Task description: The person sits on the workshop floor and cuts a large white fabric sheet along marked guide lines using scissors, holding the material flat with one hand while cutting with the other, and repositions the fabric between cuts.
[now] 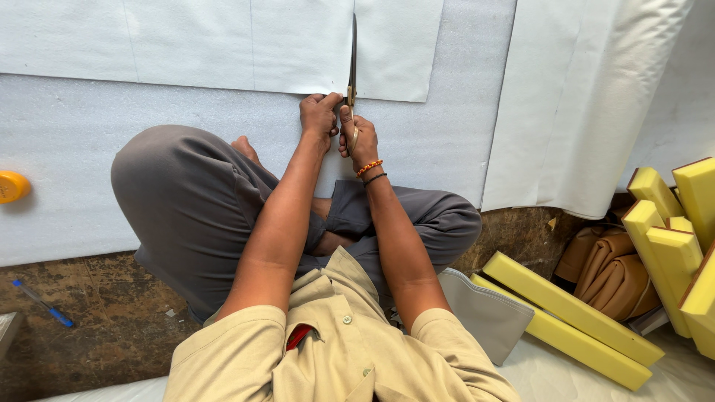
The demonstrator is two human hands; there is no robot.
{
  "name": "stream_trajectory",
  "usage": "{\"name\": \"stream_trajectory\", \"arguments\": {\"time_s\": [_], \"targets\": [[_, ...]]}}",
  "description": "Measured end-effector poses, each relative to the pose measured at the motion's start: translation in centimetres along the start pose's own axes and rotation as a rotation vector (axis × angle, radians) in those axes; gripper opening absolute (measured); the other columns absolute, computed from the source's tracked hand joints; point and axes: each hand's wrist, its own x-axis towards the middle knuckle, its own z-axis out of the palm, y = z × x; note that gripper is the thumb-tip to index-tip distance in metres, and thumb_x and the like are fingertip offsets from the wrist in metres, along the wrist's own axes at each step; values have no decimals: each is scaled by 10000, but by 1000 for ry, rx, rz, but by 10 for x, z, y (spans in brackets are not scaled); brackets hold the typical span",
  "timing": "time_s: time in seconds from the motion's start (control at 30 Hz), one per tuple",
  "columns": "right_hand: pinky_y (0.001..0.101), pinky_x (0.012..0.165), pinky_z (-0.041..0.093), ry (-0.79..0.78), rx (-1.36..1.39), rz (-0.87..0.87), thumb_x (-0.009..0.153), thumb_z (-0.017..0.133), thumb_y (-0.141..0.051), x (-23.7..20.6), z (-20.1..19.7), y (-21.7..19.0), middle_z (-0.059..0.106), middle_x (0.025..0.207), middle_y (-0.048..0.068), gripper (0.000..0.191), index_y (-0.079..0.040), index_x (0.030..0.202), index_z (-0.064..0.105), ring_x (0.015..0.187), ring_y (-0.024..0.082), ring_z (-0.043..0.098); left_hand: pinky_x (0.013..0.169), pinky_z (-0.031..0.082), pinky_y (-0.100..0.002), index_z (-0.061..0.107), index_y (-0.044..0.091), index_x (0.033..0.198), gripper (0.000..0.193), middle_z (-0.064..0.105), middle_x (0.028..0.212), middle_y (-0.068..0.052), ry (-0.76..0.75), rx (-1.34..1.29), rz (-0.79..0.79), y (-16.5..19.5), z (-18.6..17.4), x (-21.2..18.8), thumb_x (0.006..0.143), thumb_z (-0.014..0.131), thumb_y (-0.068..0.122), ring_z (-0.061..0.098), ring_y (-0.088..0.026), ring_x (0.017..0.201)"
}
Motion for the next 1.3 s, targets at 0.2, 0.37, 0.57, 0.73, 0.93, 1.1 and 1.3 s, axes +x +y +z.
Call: {"name": "stream_trajectory", "arguments": {"time_s": [0.2,0.37,0.57,0.73,0.93,1.1,1.3], "targets": [[226,387,472,-42,58,2,812,583,-767,2,-4,-3,544,558,-11,649,-129,705,535,439,88,554,304,256,-272,554,102,655,278,452,476,25,8,24,-2,0,2,3,863,734,139,355,-78,340],[237,404,462,-109,128,-1,801,570,-796,22,-9,-18,534,585,-12,669,-130,744,540,454,98,539,301,258,-276,542,102,647,274,460,467,14,-11,19,-16,5,2,0,859,713,133,366,-83,330],[227,377,451,-69,93,-14,813,573,-779,40,-6,-33,521,566,-27,657,-128,732,551,438,79,520,306,272,-260,595,88,663,226,536,487,-18,-49,2,-35,12,3,-3,862,696,127,411,-78,336],[225,334,436,23,-19,-16,809,606,-744,40,-1,-36,507,521,-28,644,-111,701,575,393,73,502,302,273,-264,607,56,665,218,550,495,-33,-45,4,-29,9,4,0,853,702,114,416,-81,337],[223,353,455,1,24,-6,767,580,-798,40,-3,-48,521,530,-31,674,-128,699,572,408,74,525,314,283,-261,611,85,679,210,526,508,0,-12,49,-41,11,7,-1,866,697,130,414,-74,357],[224,358,472,-33,16,-8,758,546,-834,56,-5,-70,512,528,-28,695,-145,676,526,407,84,536,321,243,-272,547,117,650,256,459,493,22,-8,41,-55,15,7,-1,861,691,132,354,-72,356],[225,331,457,15,-54,-27,767,568,-818,66,0,-80,498,504,-23,692,-138,651,511,388,86,522,329,240,-274,525,130,647,274,455,496,25,-15,19,-54,14,8,3,847,712,122,343,-71,361]]}}
